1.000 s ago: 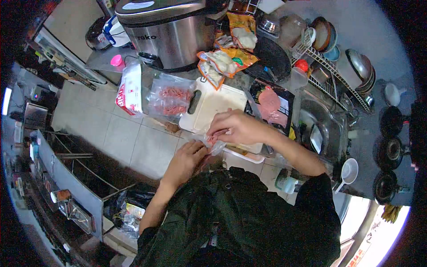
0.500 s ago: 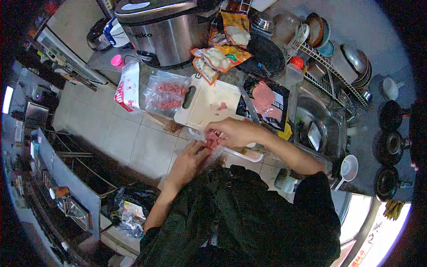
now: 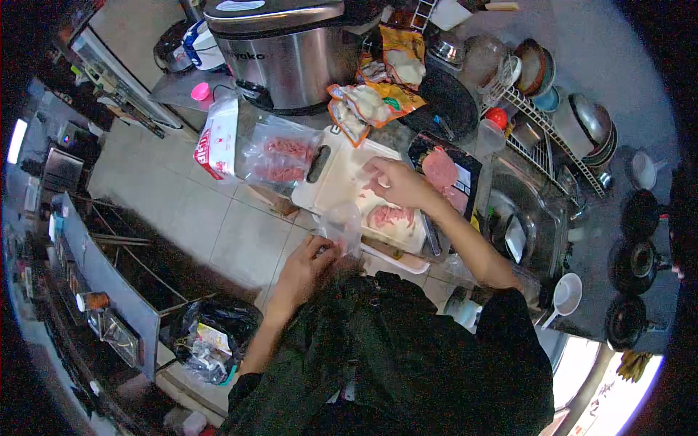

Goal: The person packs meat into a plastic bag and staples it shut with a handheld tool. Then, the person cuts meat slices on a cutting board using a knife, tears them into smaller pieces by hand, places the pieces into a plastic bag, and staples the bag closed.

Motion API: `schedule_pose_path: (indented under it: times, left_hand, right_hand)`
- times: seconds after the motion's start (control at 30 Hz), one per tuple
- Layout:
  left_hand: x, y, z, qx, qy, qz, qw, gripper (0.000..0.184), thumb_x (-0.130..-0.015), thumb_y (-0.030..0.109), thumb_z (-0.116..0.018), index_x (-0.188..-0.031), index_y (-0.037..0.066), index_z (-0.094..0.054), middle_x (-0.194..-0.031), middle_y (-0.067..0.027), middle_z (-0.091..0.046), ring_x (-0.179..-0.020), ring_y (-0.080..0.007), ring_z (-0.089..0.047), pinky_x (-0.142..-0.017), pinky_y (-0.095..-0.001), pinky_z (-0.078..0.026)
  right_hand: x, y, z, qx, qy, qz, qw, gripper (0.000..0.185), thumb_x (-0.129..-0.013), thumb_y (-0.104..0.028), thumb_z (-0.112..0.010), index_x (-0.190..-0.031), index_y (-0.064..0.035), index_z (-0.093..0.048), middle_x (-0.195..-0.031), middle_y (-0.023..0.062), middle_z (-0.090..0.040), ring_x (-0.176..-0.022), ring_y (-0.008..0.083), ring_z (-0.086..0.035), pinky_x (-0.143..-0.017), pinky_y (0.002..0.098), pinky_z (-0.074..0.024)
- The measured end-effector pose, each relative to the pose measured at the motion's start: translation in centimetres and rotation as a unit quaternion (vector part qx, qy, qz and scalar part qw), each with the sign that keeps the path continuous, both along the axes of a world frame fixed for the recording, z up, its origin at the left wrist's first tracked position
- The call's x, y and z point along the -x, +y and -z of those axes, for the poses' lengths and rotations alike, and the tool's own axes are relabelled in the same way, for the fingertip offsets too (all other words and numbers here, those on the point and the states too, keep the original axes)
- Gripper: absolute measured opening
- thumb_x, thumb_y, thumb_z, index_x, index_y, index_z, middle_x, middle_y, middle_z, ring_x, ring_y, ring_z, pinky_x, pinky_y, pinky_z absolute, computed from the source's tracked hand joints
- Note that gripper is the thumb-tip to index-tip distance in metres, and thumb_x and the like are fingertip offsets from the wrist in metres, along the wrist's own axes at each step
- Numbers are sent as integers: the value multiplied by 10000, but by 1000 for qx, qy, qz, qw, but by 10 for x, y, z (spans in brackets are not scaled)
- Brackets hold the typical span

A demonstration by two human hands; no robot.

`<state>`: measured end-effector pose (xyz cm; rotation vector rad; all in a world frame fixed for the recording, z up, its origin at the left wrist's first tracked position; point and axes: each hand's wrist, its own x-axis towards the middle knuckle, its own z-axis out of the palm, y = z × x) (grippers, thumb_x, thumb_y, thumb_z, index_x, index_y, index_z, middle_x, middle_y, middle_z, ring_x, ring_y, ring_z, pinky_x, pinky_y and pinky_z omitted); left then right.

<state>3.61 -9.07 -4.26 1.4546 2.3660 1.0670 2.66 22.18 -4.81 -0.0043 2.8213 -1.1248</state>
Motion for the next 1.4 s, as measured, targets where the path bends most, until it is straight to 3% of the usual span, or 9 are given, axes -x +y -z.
schedule_pose_path:
  times: [0.17, 0.4, 0.57, 0.73, 0.9, 1.03, 1.13, 1.27, 1.4]
  left_hand:
    - [2, -11, -7, 42, -29, -27, 998, 339, -780, 58, -652, -1118, 42, -664, -1127, -118, -603, -1067, -341, -578, -878, -421, -521]
    - [5, -15, 0, 51, -42, -50, 997, 353, -794, 31, -663, -1147, 49, -663, -1143, -113, -609, -1076, -325, -583, -890, -415, -527]
    - [10, -14, 2, 65, -27, -35, 997, 353, -791, 43, -673, -1144, 59, -668, -1147, -101, -617, -1090, -321, -585, -892, -419, -529]
    - [14, -9, -7, 73, -14, -17, 997, 342, -790, 51, -664, -1132, 60, -672, -1145, -92, -618, -1071, -320, -586, -891, -421, -529]
    - [13, -7, -7, 75, -3, 2, 997, 354, -791, 51, -657, -1144, 63, -669, -1112, -101, -604, -1060, -327, -582, -879, -428, -527]
    - [8, -8, -20, 72, 22, -10, 997, 366, -781, 64, -665, -1147, 62, -664, -1107, -95, -594, -1066, -322, -575, -865, -427, -526]
    - [1, -7, -22, 62, 77, -8, 995, 383, -766, 77, -679, -1148, 69, -660, -1106, -87, -592, -1052, -307, -573, -860, -417, -522]
    - [0, -5, -17, 52, 154, 16, 986, 392, -777, 105, -682, -1167, 99, -649, -1099, -81, -595, -1044, -281, -579, -862, -406, -513]
    - [0, -13, -50, 71, 226, -4, 972, 389, -811, 153, -682, -1194, 108, -632, -1084, -74, -598, -1046, -269, -595, -847, -405, -506]
  right_hand:
    - [11, -11, 63, -185, -38, 71, 979, 511, -816, -234, -737, -1199, 62, -574, -1265, 298, -549, -1126, 471, -591, -923, 505, -544]
    - [15, -33, 109, -321, 74, 50, 943, 427, -741, -168, -795, -1075, 37, -624, -1070, 226, -636, -1080, 394, -611, -867, 429, -576]
    - [11, -3, 98, 14, 43, 81, 996, 134, -804, -13, -712, -934, 15, -696, -929, 136, -663, -852, 297, -685, -825, 358, -570]
    - [-5, -59, 4, 326, 50, 38, 943, 163, -870, -66, -726, -1023, -10, -715, -989, 104, -674, -906, 209, -690, -833, 347, -566]
    - [-12, -79, 8, 162, 127, -139, 969, 162, -846, -157, -729, -959, -43, -721, -1042, 121, -667, -953, 329, -657, -862, 432, -522]
    - [-28, -73, -20, 42, 204, -52, 977, 214, -818, -153, -752, -1011, -63, -730, -1243, 139, -639, -1200, 336, -554, -1001, 459, -451]
    - [-37, -63, -6, -75, 200, -139, 967, 281, -813, -172, -714, -1076, -72, -721, -1303, 155, -603, -1258, 370, -506, -1045, 501, -414]
    - [-28, -59, -40, -159, -160, -207, 952, 238, -825, -213, -646, -1013, -86, -719, -1277, 199, -630, -1233, 370, -560, -970, 506, -492]
    - [-40, -63, -69, -102, 218, -117, 963, 200, -780, -146, -660, -949, -41, -644, -969, 139, -621, -1045, 334, -618, -858, 473, -539]
